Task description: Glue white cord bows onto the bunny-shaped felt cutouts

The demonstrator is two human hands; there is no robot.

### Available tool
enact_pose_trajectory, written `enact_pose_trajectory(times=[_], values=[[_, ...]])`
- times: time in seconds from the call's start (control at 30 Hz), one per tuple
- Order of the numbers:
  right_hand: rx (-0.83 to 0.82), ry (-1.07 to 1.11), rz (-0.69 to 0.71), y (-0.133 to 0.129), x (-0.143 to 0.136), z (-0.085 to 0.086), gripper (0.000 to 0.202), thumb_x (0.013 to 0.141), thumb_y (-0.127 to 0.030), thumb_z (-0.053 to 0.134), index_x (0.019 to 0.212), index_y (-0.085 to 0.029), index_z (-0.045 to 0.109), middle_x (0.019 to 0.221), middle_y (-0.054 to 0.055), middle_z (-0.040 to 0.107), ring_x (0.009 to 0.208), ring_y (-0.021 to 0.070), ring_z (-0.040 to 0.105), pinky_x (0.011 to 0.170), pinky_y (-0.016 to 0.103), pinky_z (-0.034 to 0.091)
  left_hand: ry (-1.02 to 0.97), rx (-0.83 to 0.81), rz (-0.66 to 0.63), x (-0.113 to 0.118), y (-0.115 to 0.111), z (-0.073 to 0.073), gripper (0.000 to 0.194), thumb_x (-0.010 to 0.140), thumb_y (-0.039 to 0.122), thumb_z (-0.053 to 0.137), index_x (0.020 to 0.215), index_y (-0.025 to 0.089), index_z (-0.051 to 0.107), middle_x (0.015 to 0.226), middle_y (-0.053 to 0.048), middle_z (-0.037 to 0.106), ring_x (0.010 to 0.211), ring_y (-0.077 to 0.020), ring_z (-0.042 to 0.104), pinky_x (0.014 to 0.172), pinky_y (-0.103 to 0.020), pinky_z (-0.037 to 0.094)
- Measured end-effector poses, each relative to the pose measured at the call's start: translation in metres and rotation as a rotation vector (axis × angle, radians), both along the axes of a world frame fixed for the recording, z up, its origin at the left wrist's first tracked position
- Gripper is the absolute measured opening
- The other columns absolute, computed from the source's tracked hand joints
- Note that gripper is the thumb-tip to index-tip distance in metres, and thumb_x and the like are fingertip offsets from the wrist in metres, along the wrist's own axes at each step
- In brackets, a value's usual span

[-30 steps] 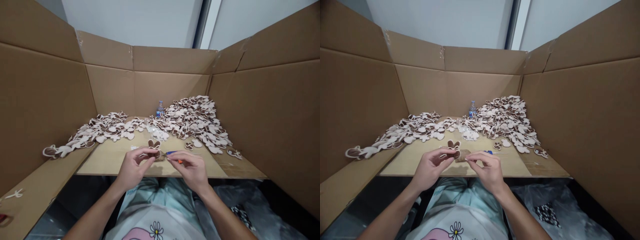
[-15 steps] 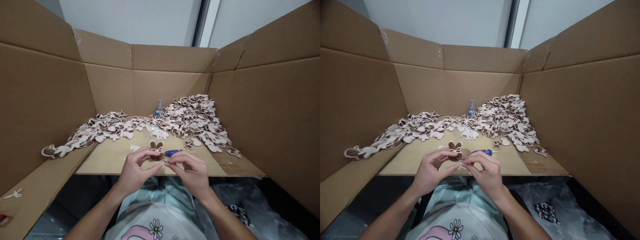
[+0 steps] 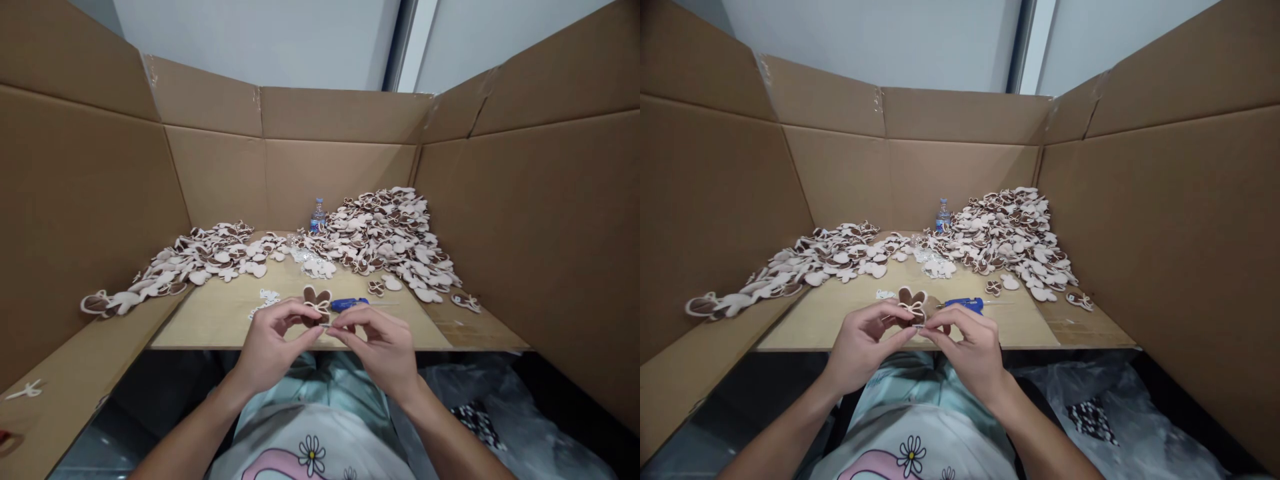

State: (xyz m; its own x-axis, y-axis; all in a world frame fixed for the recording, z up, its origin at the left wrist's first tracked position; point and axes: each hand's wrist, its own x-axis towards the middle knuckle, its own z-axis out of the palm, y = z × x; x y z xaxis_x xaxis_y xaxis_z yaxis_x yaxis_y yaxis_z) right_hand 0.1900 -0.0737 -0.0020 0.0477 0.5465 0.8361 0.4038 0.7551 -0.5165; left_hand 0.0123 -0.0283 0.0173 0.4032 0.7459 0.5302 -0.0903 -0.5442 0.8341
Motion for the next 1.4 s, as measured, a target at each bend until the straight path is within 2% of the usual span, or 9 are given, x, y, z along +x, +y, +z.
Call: enact_pose_trajectory(times=[0.3,0.5,0.63,0.73,0.87,1.03,1.17,1.27,1.4], values=[[-0.091,0.072,0.004,-0.003,-0.002,0.005,0.010,0.076,-0.020,0.077,0.077,-0.021,0.068,0.071,0.003,0.068,0.067,0.0159,0.062,0.059,0.029,0.052,-0.016,-0.060,-0.042,-0.001,-0.003,0.001,0.007,0.076,0.016,0.074,0.082,0.019,0.072,0.082,-0.002,0.072,0.078,-0.0150,0.066,0.075,-0.028,0.054],[-0.392,0.340,0.221,0.003,0.000,0.007,0.027,0.061,-0.026,0.088,0.074,-0.019,0.066,0.065,-0.001,0.065,0.059,0.0119,0.063,0.055,0.022,0.054,-0.050,-0.286,-0.170,-0.002,-0.002,0.000,0.010,0.073,0.018,0.077,0.082,0.019,0.073,0.086,-0.003,0.073,0.079,-0.0145,0.068,0.074,-0.026,0.055],[-0.560,0.380,0.374,0.011,0.010,0.008,0.037,0.053,-0.026,0.091,0.077,-0.019,0.063,0.069,-0.002,0.068,0.058,0.0117,0.066,0.056,0.023,0.057,-0.009,-0.342,-0.191,-0.003,0.001,0.000,0.011,0.072,0.019,0.078,0.083,0.020,0.074,0.086,-0.003,0.074,0.080,-0.0153,0.068,0.075,-0.027,0.054],[-0.561,0.344,0.438,0.015,0.017,0.010,0.035,0.068,-0.032,0.083,0.093,-0.020,0.062,0.077,0.001,0.071,0.062,0.0133,0.069,0.056,0.024,0.056,0.025,-0.317,-0.197,-0.004,0.005,0.001,0.011,0.075,0.019,0.074,0.086,0.020,0.075,0.092,-0.005,0.075,0.086,-0.0168,0.068,0.080,-0.029,0.053],[-0.467,0.205,0.398,0.013,0.022,0.011,0.025,0.087,-0.031,0.066,0.110,-0.021,0.061,0.084,0.003,0.072,0.067,0.0134,0.070,0.059,0.025,0.055,0.041,-0.317,-0.181,-0.003,0.007,0.002,0.012,0.072,0.021,0.077,0.082,0.018,0.073,0.086,-0.004,0.073,0.081,-0.0164,0.067,0.077,-0.029,0.053],[-0.451,-0.021,0.306,0.010,0.021,0.008,0.016,0.088,-0.028,0.065,0.100,-0.020,0.071,0.090,0.006,0.074,0.076,0.0144,0.069,0.066,0.027,0.056,0.034,-0.395,-0.132,0.003,0.008,-0.004,0.028,0.056,0.019,0.086,0.065,0.017,0.060,0.067,0.003,0.062,0.060,-0.0107,0.059,0.062,-0.024,0.051],[-0.451,-0.115,0.294,0.010,0.022,0.008,0.014,0.087,-0.027,0.065,0.096,-0.020,0.073,0.090,0.005,0.074,0.079,0.0149,0.068,0.069,0.027,0.055,0.037,-0.412,-0.119,0.006,0.009,-0.009,0.030,0.054,0.021,0.087,0.062,0.016,0.059,0.063,0.003,0.063,0.059,-0.0118,0.060,0.063,-0.027,0.052],[-0.477,-0.106,0.294,0.011,0.023,0.008,0.013,0.088,-0.027,0.063,0.093,-0.020,0.072,0.086,0.004,0.074,0.076,0.0140,0.067,0.067,0.025,0.053,0.065,-0.411,-0.128,0.005,0.010,-0.010,0.025,0.053,0.020,0.087,0.064,0.017,0.065,0.066,0.000,0.069,0.063,-0.0156,0.065,0.067,-0.031,0.055],[-0.526,-0.083,0.302,0.012,0.024,0.006,0.013,0.088,-0.028,0.063,0.089,-0.019,0.071,0.082,0.003,0.072,0.073,0.0132,0.065,0.066,0.024,0.052,0.171,-0.380,-0.109,0.003,0.010,-0.009,0.009,0.062,0.017,0.081,0.067,0.019,0.074,0.070,-0.003,0.074,0.068,-0.0181,0.068,0.070,-0.032,0.054]])
